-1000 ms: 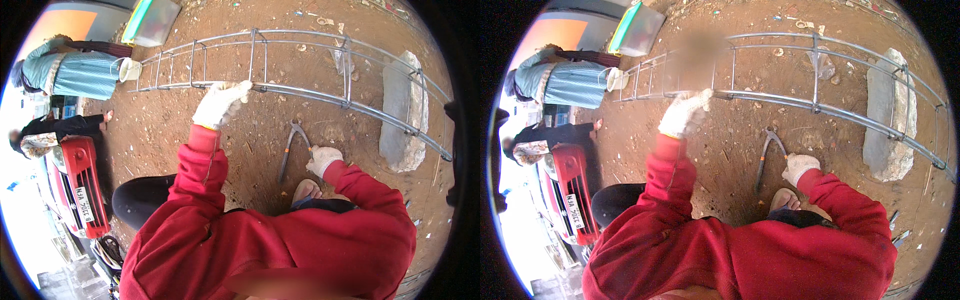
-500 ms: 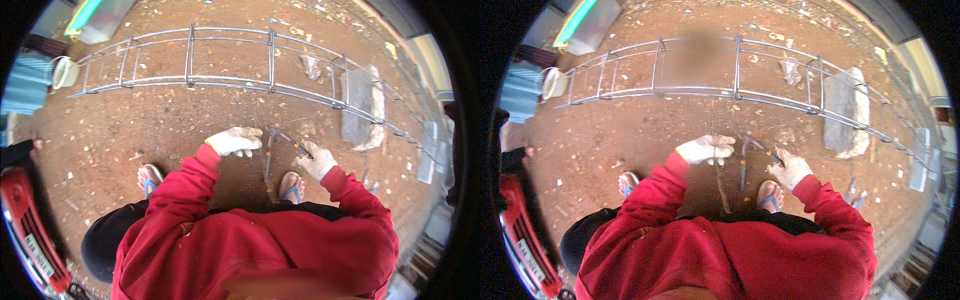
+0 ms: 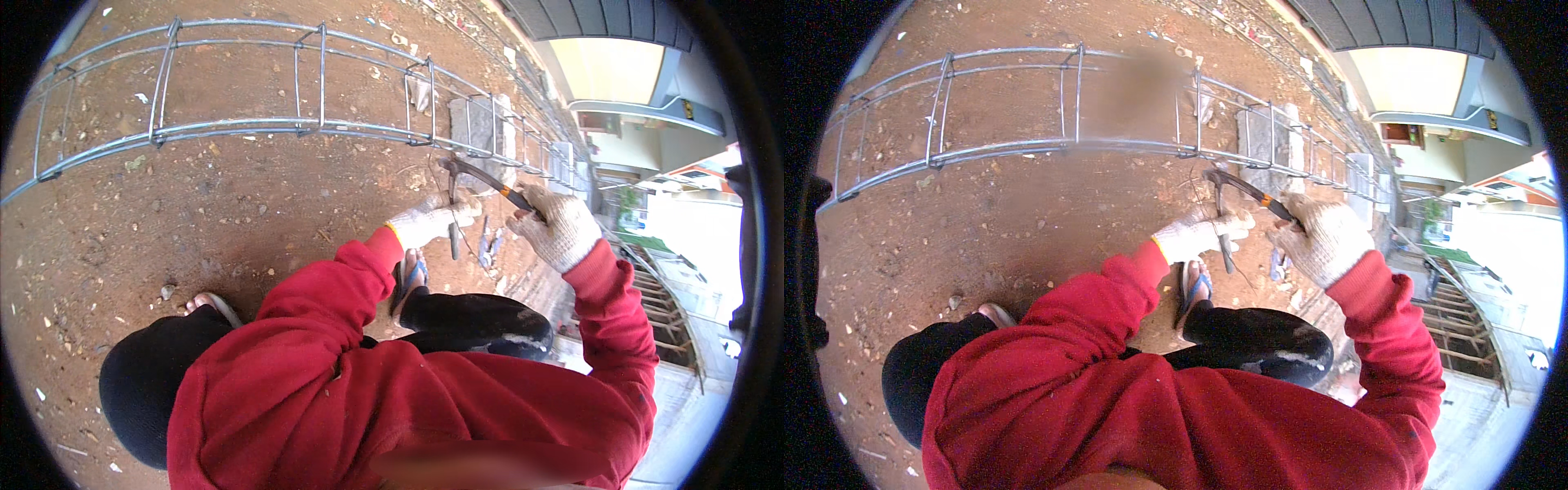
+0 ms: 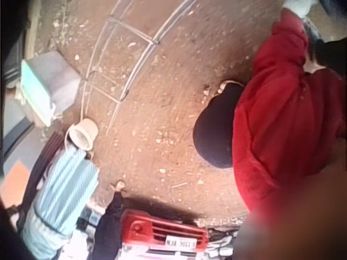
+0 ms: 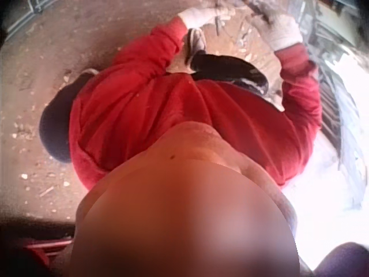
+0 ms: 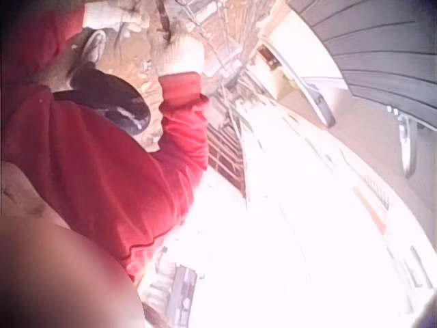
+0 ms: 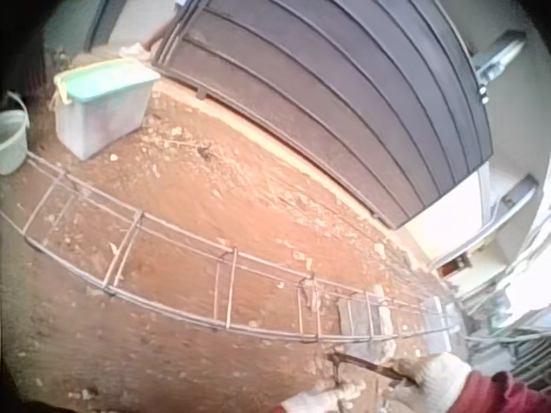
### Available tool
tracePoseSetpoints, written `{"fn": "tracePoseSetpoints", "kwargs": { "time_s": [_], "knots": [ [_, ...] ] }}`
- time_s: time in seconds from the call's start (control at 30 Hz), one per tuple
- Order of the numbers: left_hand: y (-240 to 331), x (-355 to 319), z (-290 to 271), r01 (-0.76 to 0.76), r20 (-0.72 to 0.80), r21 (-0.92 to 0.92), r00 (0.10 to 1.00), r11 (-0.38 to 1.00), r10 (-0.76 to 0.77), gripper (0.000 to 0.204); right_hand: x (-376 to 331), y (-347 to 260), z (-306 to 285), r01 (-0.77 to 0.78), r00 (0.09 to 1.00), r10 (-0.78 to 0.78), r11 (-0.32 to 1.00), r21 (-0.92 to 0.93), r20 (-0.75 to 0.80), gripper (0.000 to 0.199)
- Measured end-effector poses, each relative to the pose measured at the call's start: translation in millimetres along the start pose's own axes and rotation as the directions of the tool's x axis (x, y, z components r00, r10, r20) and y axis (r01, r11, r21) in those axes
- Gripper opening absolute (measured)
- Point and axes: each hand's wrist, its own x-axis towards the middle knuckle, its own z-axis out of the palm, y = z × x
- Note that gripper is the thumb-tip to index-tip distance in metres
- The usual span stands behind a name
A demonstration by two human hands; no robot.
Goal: The person assembles a metal frame by tying wire ties around the intersections of horizontal and vertical bars. They use pliers to twist and tighten the ties, moving along the frame to secure multiple joints.
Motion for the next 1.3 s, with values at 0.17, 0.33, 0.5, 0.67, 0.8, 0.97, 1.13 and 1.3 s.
{"fn": "tracePoseSetpoints", "kwargs": {
  "time_s": [0.17, 0.33, 0.5, 0.67, 0.8, 0.97, 1.13, 1.3],
  "knots": [
    [17.9, -12.8, -4.5, 0.037, 0.013, 0.009, 0.999, 0.999, -0.037, 0.053, 38.6, -19.5, -18.2, -0.03, 0.988, 0.041, 0.997, -0.071, 0.15, 0.032],
    [24.2, -17.7, -4.1, 0.067, 0.13, -0.115, 0.99, 0.991, -0.051, 0.057, 55.7, -17.4, -21.3, -0.091, 0.97, 0.104, 0.993, -0.072, 0.219, 0.032],
    [23.8, -12.7, 6.1, 0.075, 0.215, -0.307, 0.977, 0.949, -0.008, 0.053, 53.1, -2.3, -12.1, -0.12, 0.969, 0.126, 0.992, -0.04, 0.213, 0.031],
    [49.4, -22.9, 25.7, 0.063, 0.07, -0.126, 0.996, 0.99, -0.055, 0.038, 51.8, 14.2, -2.9, -0.619, 0.742, 0.379, 0.704, 0.347, 0.553, 0.028],
    [59.6, -23.7, 44.1, -0.062, 0.006, -0.253, 0.998, 0.966, 0.066, 0.031, 49.7, 24.6, -2.3, -0.759, 0.644, 0.243, 0.326, 0.564, 0.726, 0.03],
    [42.4, -15.7, 25.7, -0.091, -0.037, 0.028, 0.995, 0.995, 0.092, 0.028, 35.9, 36.3, 34.1, -0.848, 0.525, 0.014, 0.101, 0.521, 0.851, 0.035],
    [39.7, -13.2, -11.5, 0.139, 0.087, 0.285, 0.982, 0.948, -0.17, 0.033, 3.9, 42.0, 101.7, -0.695, 0.711, -0.051, 0.102, 0.712, 0.701, 0.027],
    [43.8, -13.9, -39.0, -0.083, 0.12, 0.659, 0.993, 0.748, 0.004, 0.027, -6.8, 10.6, 190.5, -0.62, 0.761, 0.431, 0.262, 0.74, 0.485, 0.017]
  ]
}}
